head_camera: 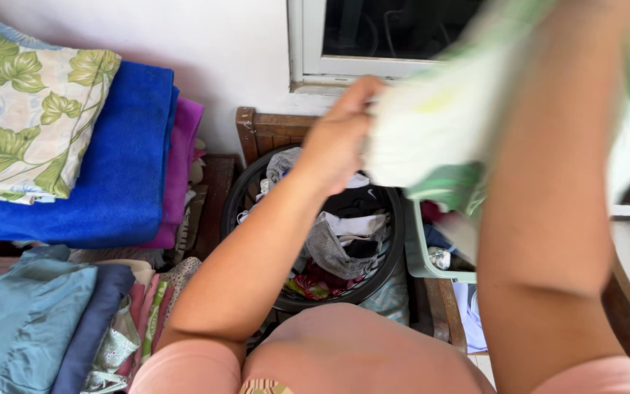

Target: The person picks up clothing items from a basket, shakes them out, folds them by hand, and places the folded items onto a stack on a nearby surface.

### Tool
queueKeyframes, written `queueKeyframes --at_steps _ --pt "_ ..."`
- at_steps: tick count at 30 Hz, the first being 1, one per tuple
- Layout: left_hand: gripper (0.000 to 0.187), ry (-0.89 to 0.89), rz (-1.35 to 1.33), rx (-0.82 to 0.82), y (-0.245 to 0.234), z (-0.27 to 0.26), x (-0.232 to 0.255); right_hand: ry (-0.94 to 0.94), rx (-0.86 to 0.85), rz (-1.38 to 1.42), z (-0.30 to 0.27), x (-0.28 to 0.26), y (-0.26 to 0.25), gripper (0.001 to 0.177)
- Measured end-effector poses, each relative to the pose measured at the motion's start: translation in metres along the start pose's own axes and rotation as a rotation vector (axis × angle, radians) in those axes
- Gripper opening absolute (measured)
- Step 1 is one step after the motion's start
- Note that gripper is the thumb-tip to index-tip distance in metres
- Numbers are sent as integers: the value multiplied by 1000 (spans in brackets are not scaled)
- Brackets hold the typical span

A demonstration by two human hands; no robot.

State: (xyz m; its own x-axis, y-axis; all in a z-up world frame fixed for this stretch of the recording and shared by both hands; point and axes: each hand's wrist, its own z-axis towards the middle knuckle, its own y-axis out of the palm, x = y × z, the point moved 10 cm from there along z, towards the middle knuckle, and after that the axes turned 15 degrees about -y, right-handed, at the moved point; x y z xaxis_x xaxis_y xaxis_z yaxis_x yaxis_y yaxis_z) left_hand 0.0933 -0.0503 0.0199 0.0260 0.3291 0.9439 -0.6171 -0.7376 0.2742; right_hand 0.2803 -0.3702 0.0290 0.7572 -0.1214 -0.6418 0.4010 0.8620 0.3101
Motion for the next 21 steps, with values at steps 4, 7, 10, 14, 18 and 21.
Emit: queueKeyframes --at_steps 4,7,10,14,18,21 --pt "36 -159 -312 225 -85 -42 -38 88 -150 19 -48 92 139 50" --pt "44 -206 23 453 -152 -87 -71 99 -319 105 -136 106 232 57" --pt "40 -342 -235 784 -243 -147 -143 470 -628 9 -252 120 282 57" --pt "36 -360 -247 1010 -337 -230 -232 558 -967 -70 -345 131 262 55" --pt "33 -497 -97 1185 -394 -281 -305 760 -1093 -99 -370 170 153 38" --pt "31 -533 25 1247 -411 -302 -331 547 -1094 -421 -330 183 30 42"
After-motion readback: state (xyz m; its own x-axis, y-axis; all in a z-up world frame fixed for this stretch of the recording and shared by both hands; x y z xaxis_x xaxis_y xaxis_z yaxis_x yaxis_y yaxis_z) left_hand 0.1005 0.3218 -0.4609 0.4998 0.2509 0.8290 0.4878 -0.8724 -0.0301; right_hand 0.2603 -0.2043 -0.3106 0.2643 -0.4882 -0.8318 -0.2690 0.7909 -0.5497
